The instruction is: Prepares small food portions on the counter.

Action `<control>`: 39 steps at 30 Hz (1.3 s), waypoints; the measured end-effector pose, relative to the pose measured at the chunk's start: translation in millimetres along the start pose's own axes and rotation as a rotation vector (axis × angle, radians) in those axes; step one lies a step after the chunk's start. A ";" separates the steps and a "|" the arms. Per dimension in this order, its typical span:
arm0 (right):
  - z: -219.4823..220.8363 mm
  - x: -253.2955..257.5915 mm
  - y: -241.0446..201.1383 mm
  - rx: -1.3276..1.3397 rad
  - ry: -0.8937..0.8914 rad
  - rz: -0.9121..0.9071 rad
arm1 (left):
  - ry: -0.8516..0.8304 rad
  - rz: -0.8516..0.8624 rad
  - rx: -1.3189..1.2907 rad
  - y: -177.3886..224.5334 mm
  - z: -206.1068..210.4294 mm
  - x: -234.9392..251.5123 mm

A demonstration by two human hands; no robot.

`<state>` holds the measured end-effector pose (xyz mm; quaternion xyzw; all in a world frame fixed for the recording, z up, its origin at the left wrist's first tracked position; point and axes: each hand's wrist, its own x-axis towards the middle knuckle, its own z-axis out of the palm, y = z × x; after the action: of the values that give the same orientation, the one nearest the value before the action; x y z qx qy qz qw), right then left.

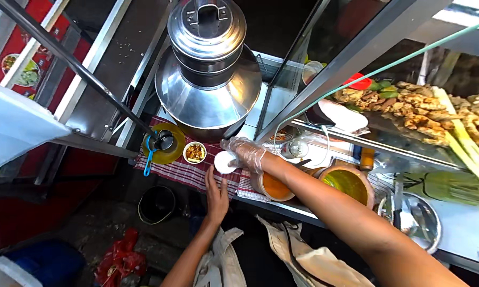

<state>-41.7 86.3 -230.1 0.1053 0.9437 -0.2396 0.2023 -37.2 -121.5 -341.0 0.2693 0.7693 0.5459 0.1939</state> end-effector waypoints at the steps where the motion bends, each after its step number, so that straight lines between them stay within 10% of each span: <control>1: -6.2 0.0 5.4 0.040 0.015 0.022 | 0.022 0.099 0.047 4.0 -4.9 -4.0; 12: -3.6 0.4 14.4 0.111 -0.146 0.267 | -0.255 0.293 0.687 30.0 11.0 62.3; 39: -8.2 19.1 15.2 0.140 -0.226 0.370 | -0.346 0.212 0.808 40.4 12.9 69.7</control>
<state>-57.0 105.5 -238.0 0.2627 0.8608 -0.2735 0.3396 -75.7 -58.0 -307.4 0.4882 0.8451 0.1654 0.1420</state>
